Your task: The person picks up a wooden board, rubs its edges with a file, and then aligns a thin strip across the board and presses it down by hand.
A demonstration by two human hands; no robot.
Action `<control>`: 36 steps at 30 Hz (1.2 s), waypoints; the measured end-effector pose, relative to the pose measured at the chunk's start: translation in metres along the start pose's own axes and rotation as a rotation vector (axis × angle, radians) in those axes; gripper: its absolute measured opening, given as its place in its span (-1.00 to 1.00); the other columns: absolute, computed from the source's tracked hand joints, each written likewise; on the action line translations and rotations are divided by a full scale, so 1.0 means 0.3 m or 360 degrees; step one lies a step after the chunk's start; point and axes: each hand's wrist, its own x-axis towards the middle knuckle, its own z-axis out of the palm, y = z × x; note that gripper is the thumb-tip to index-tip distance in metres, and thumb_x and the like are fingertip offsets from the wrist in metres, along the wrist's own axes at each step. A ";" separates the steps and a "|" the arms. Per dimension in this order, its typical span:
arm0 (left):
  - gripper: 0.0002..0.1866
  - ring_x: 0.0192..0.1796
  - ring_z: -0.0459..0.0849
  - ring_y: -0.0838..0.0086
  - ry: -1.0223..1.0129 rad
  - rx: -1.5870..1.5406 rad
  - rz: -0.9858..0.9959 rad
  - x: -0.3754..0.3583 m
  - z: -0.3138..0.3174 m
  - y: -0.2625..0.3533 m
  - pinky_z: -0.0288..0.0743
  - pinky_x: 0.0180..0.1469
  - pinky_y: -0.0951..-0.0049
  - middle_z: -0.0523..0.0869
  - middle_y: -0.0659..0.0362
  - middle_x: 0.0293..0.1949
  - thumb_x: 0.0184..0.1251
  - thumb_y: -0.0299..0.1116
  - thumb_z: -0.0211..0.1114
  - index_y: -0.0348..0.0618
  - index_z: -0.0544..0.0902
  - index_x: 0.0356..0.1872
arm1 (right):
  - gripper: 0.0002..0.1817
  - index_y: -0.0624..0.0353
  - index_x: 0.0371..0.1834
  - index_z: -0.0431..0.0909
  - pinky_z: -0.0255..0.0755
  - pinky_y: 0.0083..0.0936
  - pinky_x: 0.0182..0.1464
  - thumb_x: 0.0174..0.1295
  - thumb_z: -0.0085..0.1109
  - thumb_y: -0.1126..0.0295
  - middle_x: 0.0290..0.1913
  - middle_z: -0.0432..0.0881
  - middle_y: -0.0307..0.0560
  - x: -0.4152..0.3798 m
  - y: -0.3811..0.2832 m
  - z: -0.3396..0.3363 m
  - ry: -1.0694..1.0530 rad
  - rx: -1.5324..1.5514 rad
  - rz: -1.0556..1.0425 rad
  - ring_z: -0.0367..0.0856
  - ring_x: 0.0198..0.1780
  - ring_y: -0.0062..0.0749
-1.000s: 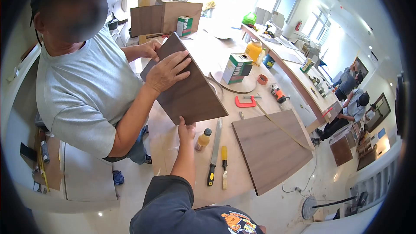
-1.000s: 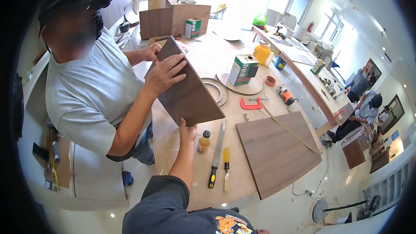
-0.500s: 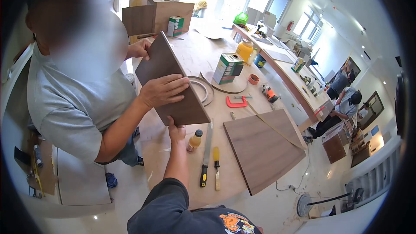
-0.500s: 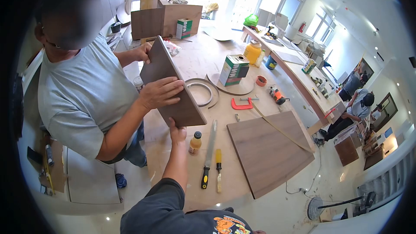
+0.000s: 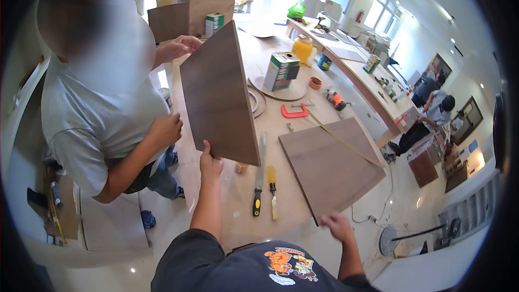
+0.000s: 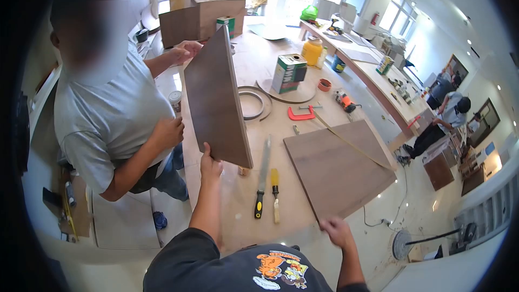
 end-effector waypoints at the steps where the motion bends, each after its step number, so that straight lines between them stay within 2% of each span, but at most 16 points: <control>1: -0.56 0.20 0.56 0.29 0.0007 0.0086 -0.0021 -0.044 0.015 -0.013 0.46 0.28 0.28 0.60 0.10 0.15 0.38 -0.19 0.20 -0.28 0.48 0.15 | -0.65 0.27 -0.29 0.67 0.50 -0.41 -0.11 0.25 0.15 0.15 -0.31 0.71 0.02 0.077 -0.066 -0.011 0.0106 0.0082 -0.0206 0.67 -0.21 -0.25; 2: -0.56 0.20 0.56 0.29 0.0018 0.0175 -0.0049 -0.084 0.029 -0.027 0.46 0.28 0.28 0.61 0.10 0.15 0.36 -0.20 0.23 -0.27 0.49 0.14 | -0.62 0.28 -0.14 0.64 0.48 -0.41 -0.04 0.26 0.14 0.14 -0.20 0.70 0.08 0.120 -0.219 -0.039 0.0133 0.0121 -0.0393 0.64 -0.15 -0.18; 4: -0.54 0.20 0.56 0.29 -0.0049 0.0284 -0.0078 -0.153 0.049 -0.052 0.46 0.27 0.29 0.61 0.11 0.15 0.36 -0.18 0.23 -0.27 0.49 0.15 | -0.50 0.29 0.18 0.48 0.45 -0.40 0.08 0.34 0.07 0.13 0.03 0.64 0.11 0.187 -0.394 -0.058 0.0158 0.0365 -0.0754 0.62 0.02 -0.27; 5: -0.53 0.20 0.56 0.29 -0.0088 0.0336 -0.0095 -0.178 0.058 -0.061 0.46 0.27 0.30 0.61 0.11 0.15 0.36 -0.17 0.23 -0.27 0.48 0.16 | -0.41 0.32 0.33 0.31 0.41 -0.40 0.16 0.41 0.00 0.09 0.19 0.56 0.05 0.238 -0.422 -0.038 0.0029 0.0727 -0.0841 0.55 0.14 -0.31; 7: -0.50 0.24 0.51 0.30 -0.0209 0.0503 -0.0059 -0.226 0.082 -0.073 0.44 0.28 0.27 0.56 0.11 0.20 0.38 -0.18 0.21 -0.19 0.42 0.25 | -0.34 0.33 0.41 0.17 0.34 -0.36 0.24 0.47 -0.13 0.01 0.30 0.45 0.00 0.287 -0.473 0.002 -0.0170 0.1453 -0.0974 0.46 0.25 -0.31; 10: -0.46 0.26 0.48 0.28 -0.0381 0.0766 0.0127 -0.299 0.176 -0.080 0.41 0.30 0.25 0.50 0.11 0.24 0.39 -0.24 0.20 -0.14 0.31 0.33 | -0.31 0.31 0.42 0.15 0.29 -0.30 0.29 0.49 -0.28 -0.07 0.34 0.40 -0.02 0.255 -0.522 -0.008 -0.0346 0.2065 -0.1120 0.40 0.30 -0.29; 14: -0.43 0.25 0.47 0.25 -0.0611 0.1126 0.0395 -0.362 0.295 -0.092 0.38 0.31 0.23 0.46 0.08 0.26 0.39 -0.32 0.21 -0.18 0.25 0.36 | -0.36 0.25 0.34 0.27 0.33 -0.26 0.23 0.49 -0.33 -0.09 0.27 0.46 -0.04 0.217 -0.278 0.008 -0.0128 0.2311 -0.0762 0.47 0.21 -0.27; 19: -0.52 0.22 0.50 0.27 -0.0646 0.1192 0.0260 -0.369 0.377 -0.221 0.43 0.25 0.28 0.48 0.08 0.22 0.43 -0.47 0.15 -0.22 0.26 0.32 | -0.46 0.22 0.22 0.38 0.42 -0.25 0.12 0.52 -0.31 -0.01 0.15 0.56 -0.06 0.145 -0.061 0.001 -0.0040 0.2323 -0.0523 0.56 0.07 -0.31; 22: -0.53 0.18 0.53 0.26 -0.0631 0.1242 0.0135 -0.352 0.417 -0.330 0.49 0.19 0.27 0.49 0.05 0.20 0.44 -0.47 0.13 -0.24 0.26 0.31 | -0.53 0.24 0.17 0.42 0.48 -0.27 0.05 0.51 -0.22 0.07 0.07 0.60 -0.03 0.111 0.027 -0.024 0.0001 0.2286 -0.0584 0.61 -0.01 -0.31; 28: -0.54 0.15 0.55 0.24 -0.0566 0.1430 0.0020 -0.391 0.461 -0.531 0.55 0.13 0.22 0.49 0.02 0.19 0.46 -0.46 0.09 -0.26 0.25 0.32 | -0.71 0.29 0.00 0.47 0.59 -0.40 -0.04 0.43 0.03 0.28 -0.10 0.62 -0.08 0.038 0.200 -0.059 0.0195 0.2107 -0.0353 0.63 -0.09 -0.39; 31: -0.52 0.16 0.55 0.23 -0.0630 0.1418 -0.0045 -0.403 0.443 -0.588 0.55 0.14 0.21 0.48 0.03 0.21 0.45 -0.45 0.10 -0.25 0.23 0.34 | -0.74 0.30 -0.08 0.50 0.60 -0.45 -0.05 0.42 0.06 0.28 -0.15 0.62 -0.10 -0.020 0.221 -0.105 0.0235 0.2075 -0.0302 0.63 -0.11 -0.42; 34: -0.51 0.18 0.54 0.22 -0.0619 0.1383 -0.0115 -0.419 0.426 -0.620 0.54 0.16 0.21 0.47 0.03 0.22 0.46 -0.45 0.09 -0.23 0.22 0.35 | -0.72 0.34 -0.02 0.50 0.61 -0.40 -0.06 0.43 0.02 0.31 -0.11 0.64 -0.03 -0.036 0.276 -0.128 0.0285 0.2057 -0.0262 0.67 -0.14 -0.35; 36: -0.51 0.19 0.53 0.22 -0.0660 0.1341 -0.0146 -0.402 0.407 -0.633 0.53 0.18 0.20 0.47 0.03 0.23 0.47 -0.44 0.08 -0.22 0.21 0.36 | -0.71 0.31 -0.08 0.53 0.60 -0.42 -0.05 0.42 0.05 0.26 -0.14 0.63 -0.08 -0.052 0.284 -0.147 0.0315 0.2113 -0.0287 0.65 -0.14 -0.38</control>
